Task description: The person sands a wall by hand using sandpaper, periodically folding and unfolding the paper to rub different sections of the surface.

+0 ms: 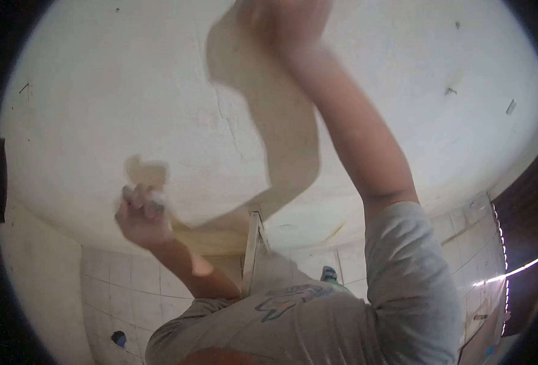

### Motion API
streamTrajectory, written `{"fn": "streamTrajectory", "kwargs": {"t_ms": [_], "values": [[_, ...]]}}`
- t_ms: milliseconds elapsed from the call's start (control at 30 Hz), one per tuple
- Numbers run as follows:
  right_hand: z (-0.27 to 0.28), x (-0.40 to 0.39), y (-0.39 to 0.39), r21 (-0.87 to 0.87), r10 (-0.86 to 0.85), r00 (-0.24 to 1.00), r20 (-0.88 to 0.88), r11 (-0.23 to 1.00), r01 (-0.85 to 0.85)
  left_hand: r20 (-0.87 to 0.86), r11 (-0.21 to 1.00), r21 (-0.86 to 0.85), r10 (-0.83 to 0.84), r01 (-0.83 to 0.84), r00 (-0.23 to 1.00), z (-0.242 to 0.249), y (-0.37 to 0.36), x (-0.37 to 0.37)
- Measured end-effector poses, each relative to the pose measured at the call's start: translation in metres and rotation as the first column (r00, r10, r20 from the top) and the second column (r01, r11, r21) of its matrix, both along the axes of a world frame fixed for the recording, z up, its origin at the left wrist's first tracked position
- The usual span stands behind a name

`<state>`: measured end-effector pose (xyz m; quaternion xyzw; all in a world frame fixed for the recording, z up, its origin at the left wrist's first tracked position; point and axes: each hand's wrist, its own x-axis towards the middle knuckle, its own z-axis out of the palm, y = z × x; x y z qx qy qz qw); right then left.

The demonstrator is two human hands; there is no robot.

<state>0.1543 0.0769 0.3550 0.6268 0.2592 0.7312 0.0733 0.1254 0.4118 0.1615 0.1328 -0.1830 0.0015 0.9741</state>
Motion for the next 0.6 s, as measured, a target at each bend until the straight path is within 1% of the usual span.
{"fn": "streamTrajectory", "kwargs": {"t_ms": [67,100,133,167,200,233,267,300,333,367,400,433,467,500,533,600], "values": [[-0.097,-0.016,0.016,-0.115,-0.001,0.981,-0.192,0.993,-0.021,-0.052,0.975,0.215,-0.044,0.054,0.998,-0.015,-0.026,0.012],[-0.165,-0.028,0.018,-0.107,-0.028,0.896,-0.444,0.994,-0.022,-0.07,0.95,0.303,-0.056,0.074,0.996,-0.021,-0.043,0.018],[-0.248,-0.044,0.013,-0.157,-0.118,0.827,-0.549,0.987,0.037,-0.06,0.908,0.417,-0.03,0.053,0.998,-0.023,-0.058,0.016],[-0.315,-0.07,0.013,-0.211,-0.269,0.483,-0.834,0.962,0.172,-0.06,0.844,0.536,-0.005,0.037,0.998,-0.027,-0.073,0.011],[-0.361,-0.093,0.006,-0.404,-0.42,0.014,-0.908,0.881,0.246,-0.062,0.764,0.645,0.023,0.023,0.998,-0.033,-0.082,0.005],[-0.413,-0.115,-0.013,-0.155,-0.181,0.063,-0.982,0.944,0.293,0.011,0.684,0.73,-0.01,-0.001,1.0,-0.042,-0.084,0.002],[-0.419,-0.142,-0.012,0.097,0.051,0.127,-0.991,0.913,0.395,0.083,0.597,0.801,-0.052,-0.036,0.995,-0.052,-0.084,-0.002],[-0.414,-0.16,-0.017,0.336,0.264,0.213,-0.941,0.812,0.476,0.149,0.509,0.858,-0.105,-0.076,0.983,-0.058,-0.087,-0.006],[-0.415,-0.169,-0.032,0.65,0.601,0.275,-0.75,0.595,0.472,0.11,0.465,0.885,-0.157,-0.025,0.981,-0.058,-0.089,-0.013],[-0.417,-0.18,-0.046,0.855,0.834,0.344,-0.431,0.255,0.452,0.059,0.404,0.914,-0.221,0.037,0.973,-0.057,-0.092,-0.021],[-0.42,-0.193,-0.059,0.905,0.908,0.418,-0.037,-0.147,0.399,0.001,0.332,0.938,-0.291,0.1,0.957,-0.056,-0.099,-0.027],[-0.407,-0.206,-0.081,0.925,0.918,0.337,0.209,-0.298,0.237,0.022,0.333,0.939,-0.293,0.08,0.956,-0.056,-0.116,-0.032],[-0.386,-0.22,-0.102,0.886,0.876,0.215,0.431,-0.456,0.086,0.037,0.333,0.941,-0.289,0.065,0.957,-0.055,-0.132,-0.036],[-0.36,-0.237,-0.112,0.782,0.782,0.231,0.579,-0.613,0.116,0.048,0.332,0.942,-0.279,0.049,0.959,-0.057,-0.147,-0.043],[-0.341,-0.249,-0.122,0.655,0.667,0.245,0.704,-0.743,0.139,0.092,0.296,0.955,-0.321,0.008,0.943,-0.059,-0.167,-0.051],[-0.339,-0.262,-0.15,0.691,0.687,-0.075,0.723,-0.719,0.072,0.191,0.252,0.963,-0.393,-0.094,0.9,-0.064,-0.214,-0.071]]}}
